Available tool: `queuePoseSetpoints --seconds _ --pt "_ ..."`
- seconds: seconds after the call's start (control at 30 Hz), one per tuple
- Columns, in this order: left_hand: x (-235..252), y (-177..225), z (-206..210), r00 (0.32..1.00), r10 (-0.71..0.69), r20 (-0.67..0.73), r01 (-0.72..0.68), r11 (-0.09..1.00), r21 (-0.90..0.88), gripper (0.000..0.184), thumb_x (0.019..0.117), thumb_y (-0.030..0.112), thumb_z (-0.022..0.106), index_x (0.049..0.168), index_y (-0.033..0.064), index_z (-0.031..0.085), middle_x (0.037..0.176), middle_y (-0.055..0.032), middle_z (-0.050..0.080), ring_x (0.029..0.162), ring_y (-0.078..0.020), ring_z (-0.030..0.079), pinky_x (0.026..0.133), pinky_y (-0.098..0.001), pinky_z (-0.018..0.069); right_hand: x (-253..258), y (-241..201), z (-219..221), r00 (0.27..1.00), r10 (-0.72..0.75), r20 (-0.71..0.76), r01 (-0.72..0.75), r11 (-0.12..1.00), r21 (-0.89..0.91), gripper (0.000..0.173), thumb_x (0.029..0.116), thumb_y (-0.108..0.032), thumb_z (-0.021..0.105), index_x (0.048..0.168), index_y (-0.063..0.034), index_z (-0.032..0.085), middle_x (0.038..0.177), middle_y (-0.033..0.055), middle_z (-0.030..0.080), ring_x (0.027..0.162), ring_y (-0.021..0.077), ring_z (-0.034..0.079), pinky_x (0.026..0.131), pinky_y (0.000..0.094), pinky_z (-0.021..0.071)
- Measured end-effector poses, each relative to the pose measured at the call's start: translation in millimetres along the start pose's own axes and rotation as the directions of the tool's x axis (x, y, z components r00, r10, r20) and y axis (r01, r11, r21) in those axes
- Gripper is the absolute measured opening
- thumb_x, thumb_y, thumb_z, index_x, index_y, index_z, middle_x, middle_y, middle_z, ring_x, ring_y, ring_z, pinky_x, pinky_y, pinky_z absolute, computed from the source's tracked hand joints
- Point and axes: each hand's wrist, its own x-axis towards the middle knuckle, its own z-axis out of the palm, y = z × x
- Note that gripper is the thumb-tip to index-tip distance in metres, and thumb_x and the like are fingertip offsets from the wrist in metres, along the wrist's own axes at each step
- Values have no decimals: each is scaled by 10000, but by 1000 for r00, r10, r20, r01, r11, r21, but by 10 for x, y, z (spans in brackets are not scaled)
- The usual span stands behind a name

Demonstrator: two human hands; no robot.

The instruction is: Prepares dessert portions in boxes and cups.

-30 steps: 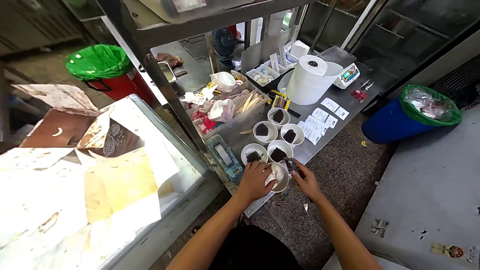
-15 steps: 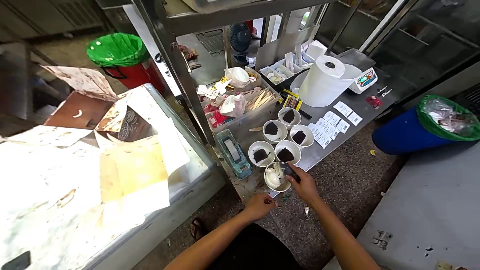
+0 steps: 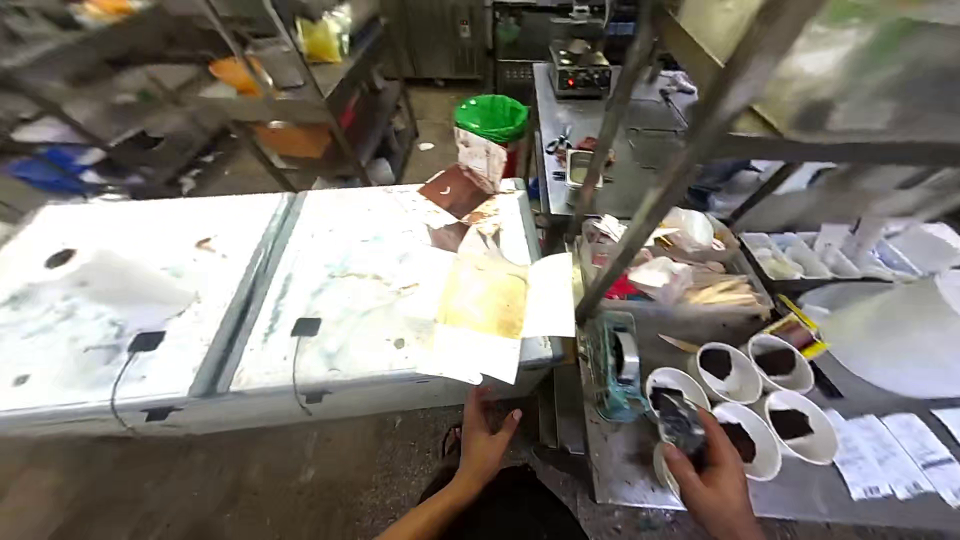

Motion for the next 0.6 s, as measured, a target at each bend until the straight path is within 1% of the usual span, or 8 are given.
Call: queuePoseSetpoints --seconds 0.1,0.17,0.23,0.3,0.37,0.43,0.5,0.6 --pt "157 74 95 976 77 -205 -100 989 -106 1159 735 354 898 1528 -122 199 1535 -362 336 1417 -396 417 1113 -479 453 941 -626 417 937 -128 326 247 901 -356 561 926 -487 600 1325 -100 672 1048 80 732 813 170 698 694 414 597" --pt "366 60 187 948 134 -289 -161 984 -72 1115 689 310 906 1464 -193 282 1486 -419 365 1418 -458 390 1185 -521 352 1504 -991 827 842 33 539 325 766 -554 496 953 -421 634 1335 -106 658 1049 120 713 868 292 712 738 514 584" --pt "523 80 178 947 97 -307 -134 985 -105 841 758 162 792 1389 -229 396 1416 -406 465 1376 -422 460 1188 -494 348 1986 -1268 1352 724 312 615 348 605 -717 373 986 -383 607 1201 -82 653 1015 148 701 934 347 698 780 549 547" --pt "652 102 84 944 7 -331 -99 960 -262 758 903 141 637 1473 -214 285 1522 -378 357 1435 -339 396 1201 -412 315 2266 -1281 1881 658 483 577 354 478 -804 294 986 -282 593 1117 -26 657 1008 193 701 978 388 692 790 578 538" --pt "995 61 7 877 68 -476 -267 893 -363 954 913 351 590 1554 -141 83 1629 -351 121 1530 -316 222 1251 -392 208 2357 -1144 2270 625 571 532 348 406 -845 289 988 -191 577 1167 25 644 1081 240 684 1033 422 675 815 598 537" --pt "1351 231 -105 810 -34 -586 -231 899 -371 638 1016 134 507 1473 -237 261 1522 -448 310 1445 -441 373 1198 -457 311 2348 -997 2474 600 621 505 320 392 -863 362 1011 -220 552 1264 34 605 1164 266 664 1106 449 651 872 618 526" --pt "1558 420 -224 863 -242 -444 35 905 -424 398 1065 0 409 1414 -191 417 1383 -359 529 1298 -359 544 1123 -411 426 2355 -970 2553 555 664 501 326 380 -865 409 1016 -259 543 1317 17 560 1197 260 655 1143 443 644 902 614 528" --pt "1757 -26 -56 864 -68 -498 -8 989 -148 313 997 9 492 1190 -209 605 1163 -362 655 1132 -441 651 1039 -507 488 2520 -991 2587 421 732 536 404 377 -833 459 925 -240 683 1279 34 580 1180 264 654 1117 450 643 890 652 514"
